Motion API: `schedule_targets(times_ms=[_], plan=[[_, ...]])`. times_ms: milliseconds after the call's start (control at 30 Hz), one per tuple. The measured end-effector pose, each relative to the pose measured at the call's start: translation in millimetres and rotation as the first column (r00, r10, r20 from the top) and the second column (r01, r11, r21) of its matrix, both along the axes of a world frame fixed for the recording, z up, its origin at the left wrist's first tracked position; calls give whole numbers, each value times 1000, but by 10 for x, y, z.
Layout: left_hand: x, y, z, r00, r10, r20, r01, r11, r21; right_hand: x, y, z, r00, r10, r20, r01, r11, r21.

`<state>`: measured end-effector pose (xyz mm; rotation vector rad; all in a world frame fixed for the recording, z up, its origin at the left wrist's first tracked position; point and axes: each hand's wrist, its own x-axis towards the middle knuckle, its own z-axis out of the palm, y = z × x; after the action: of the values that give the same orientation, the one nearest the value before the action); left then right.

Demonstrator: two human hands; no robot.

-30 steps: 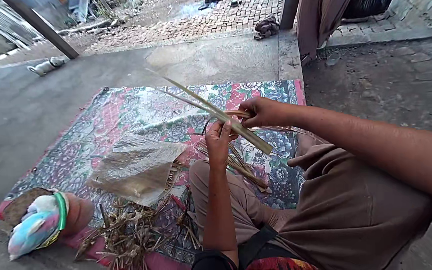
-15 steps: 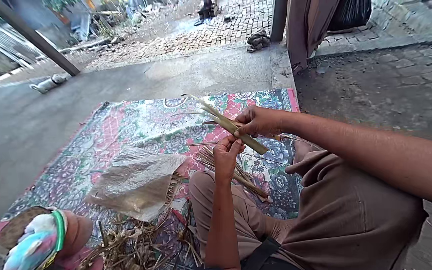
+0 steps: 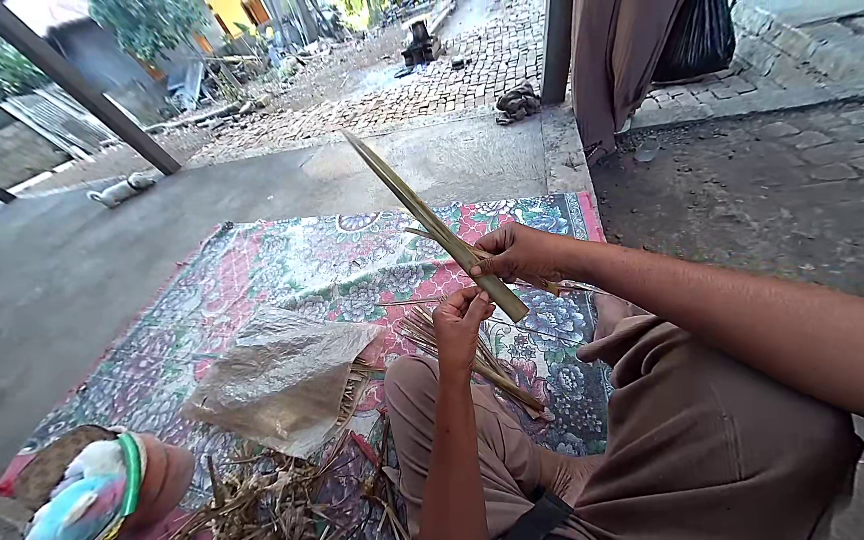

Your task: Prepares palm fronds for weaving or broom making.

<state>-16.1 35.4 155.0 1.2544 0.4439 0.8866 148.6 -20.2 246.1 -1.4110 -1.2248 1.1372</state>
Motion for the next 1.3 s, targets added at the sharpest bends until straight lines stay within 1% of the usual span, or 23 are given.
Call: schedule_targets(times_ms=[100,167,233,300,367,400,433,467,500,533,567,633,700,767,833,933,1067,1133,1167,1200,1233,1267,1300], plan=[[-5,12,-7,1000,-1,4,1,1000,4,-8,3,7,1000,-9,1,9,1000,3],[-11,29,-27,1000,9,4,-9,1000,20,-23,8,3,999,-14,35,13,1000,9],[20,60,-67,999,44,-11,-43,997,67,-35,27,-33,987,-21,157,11,998,62],[83,81,-111,995,74,-66,-67,993,97,-58,43,-71,932,-42,361,-13,989,148],[148,81,-220,981,53,-188,-25,988,149,-116,27,-55,857,-63,511,-44,980,195],[175,78,-334,952,19,-304,45,978,202,-122,36,-61,847,-93,524,-34,973,228],[208,59,-487,901,-28,-433,143,961,236,-102,52,-58,853,-138,503,-4,962,272],[245,21,-659,845,-79,-529,233,945,231,-63,70,-25,867,-186,463,39,951,308],[281,-19,-796,810,-132,-571,284,941,186,-17,78,31,883,-227,411,89,940,329],[308,-47,-853,815,-173,-554,286,950,124,27,69,102,901,-248,355,131,938,322],[309,-52,-821,846,-189,-499,260,962,77,66,54,157,915,-259,309,163,939,304],[234,-3,-570,920,-183,-347,197,980,6,82,-2,203,941,-240,238,184,954,236],[151,89,-305,972,-163,-170,169,985,21,94,-21,167,968,-185,167,156,973,169],[93,141,-148,984,-171,-57,175,982,75,107,-13,114,983,-135,125,120,985,125],[74,101,-78,986,-164,-29,166,980,113,96,-15,102,985,-108,137,93,990,108],[79,43,-85,983,-184,-21,185,979,90,81,-25,103,958,-47,283,19,995,101],[49,78,-116,962,-274,-8,274,960,61,105,-21,26,857,108,504,-156,986,53],[-38,166,-84,948,-318,14,317,948,32,100,-51,68,769,180,614,-204,978,-31],[-117,251,-77,951,-306,53,307,952,-6,121,-67,76,715,203,669,-218,974,-63],[-225,379,-94,958,-255,131,265,963,-58,171,-76,60,655,211,726,-216,972,-88],[-365,554,-141,952,-160,262,193,975,-107,245,-88,46,583,214,784,-193,974,-123],[-551,765,-209,904,-47,426,120,982,-146,354,-102,10,507,212,835,-152,976,-156],[-787,986,-281,805,79,588,30,984,-174,478,-128,-23,430,224,875,-89,975,-205]])
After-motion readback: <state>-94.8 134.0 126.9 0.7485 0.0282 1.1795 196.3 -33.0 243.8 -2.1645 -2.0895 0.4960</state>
